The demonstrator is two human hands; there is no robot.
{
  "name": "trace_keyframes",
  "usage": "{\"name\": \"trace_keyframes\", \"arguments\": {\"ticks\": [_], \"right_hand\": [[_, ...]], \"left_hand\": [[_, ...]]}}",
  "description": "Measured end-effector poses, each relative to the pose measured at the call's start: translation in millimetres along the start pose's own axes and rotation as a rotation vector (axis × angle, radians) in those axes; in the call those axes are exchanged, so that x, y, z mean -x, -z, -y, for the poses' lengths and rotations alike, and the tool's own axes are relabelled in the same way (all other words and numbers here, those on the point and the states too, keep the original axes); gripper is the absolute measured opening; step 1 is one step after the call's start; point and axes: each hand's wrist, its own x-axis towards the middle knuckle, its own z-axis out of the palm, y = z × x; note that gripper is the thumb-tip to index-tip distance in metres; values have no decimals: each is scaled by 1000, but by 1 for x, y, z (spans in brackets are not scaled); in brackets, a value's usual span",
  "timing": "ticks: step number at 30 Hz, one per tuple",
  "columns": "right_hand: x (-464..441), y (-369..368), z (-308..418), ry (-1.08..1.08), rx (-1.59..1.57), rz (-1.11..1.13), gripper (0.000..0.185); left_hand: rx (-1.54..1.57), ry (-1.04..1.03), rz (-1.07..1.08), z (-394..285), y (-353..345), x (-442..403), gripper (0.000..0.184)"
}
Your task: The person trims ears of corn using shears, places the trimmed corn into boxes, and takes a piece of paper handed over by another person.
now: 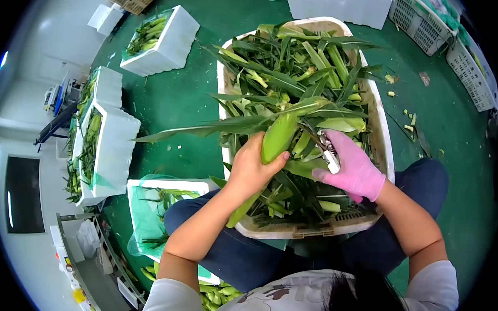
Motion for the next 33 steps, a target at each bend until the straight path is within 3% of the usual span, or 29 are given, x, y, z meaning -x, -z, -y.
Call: {"name": "trace_keyframes", "arguments": {"ticks": [4,7,10,14,15,18,19,22,25,28,33], "right_hand": [[4,-3,2,-81,-20,75,86],[3,-1,3,-103,-35,75,83],[5,-2,1,-47,39,0,82],[12,-6,-7,101,146,-120,84],[11,-7,-6,143,95,-158,77],[13,-6,-16,67,48,2,65],[13,-3,-11,24,23,24,54],[12,3,1,-84,-201,150,32],[19,8,17,-340,-631,220,23],[18,19,13,-354,-664,398,20],[21,29,3,-203,-535,584,35]], "left_hand": [[-85,-11,-66,-1,5,6,50],[-221,-68,-202,-8,0,13,55],[-289,-92,-201,-8,-8,15,59],[-85,-148,40,-10,-5,11,58],[-58,-141,94,-9,-2,11,57],[-44,-125,192,-4,7,9,54],[13,-67,252,-5,12,7,53],[204,26,366,1,25,6,50],[327,73,467,12,37,5,52],[446,51,480,13,42,7,47],[368,36,775,14,33,2,58]]}}
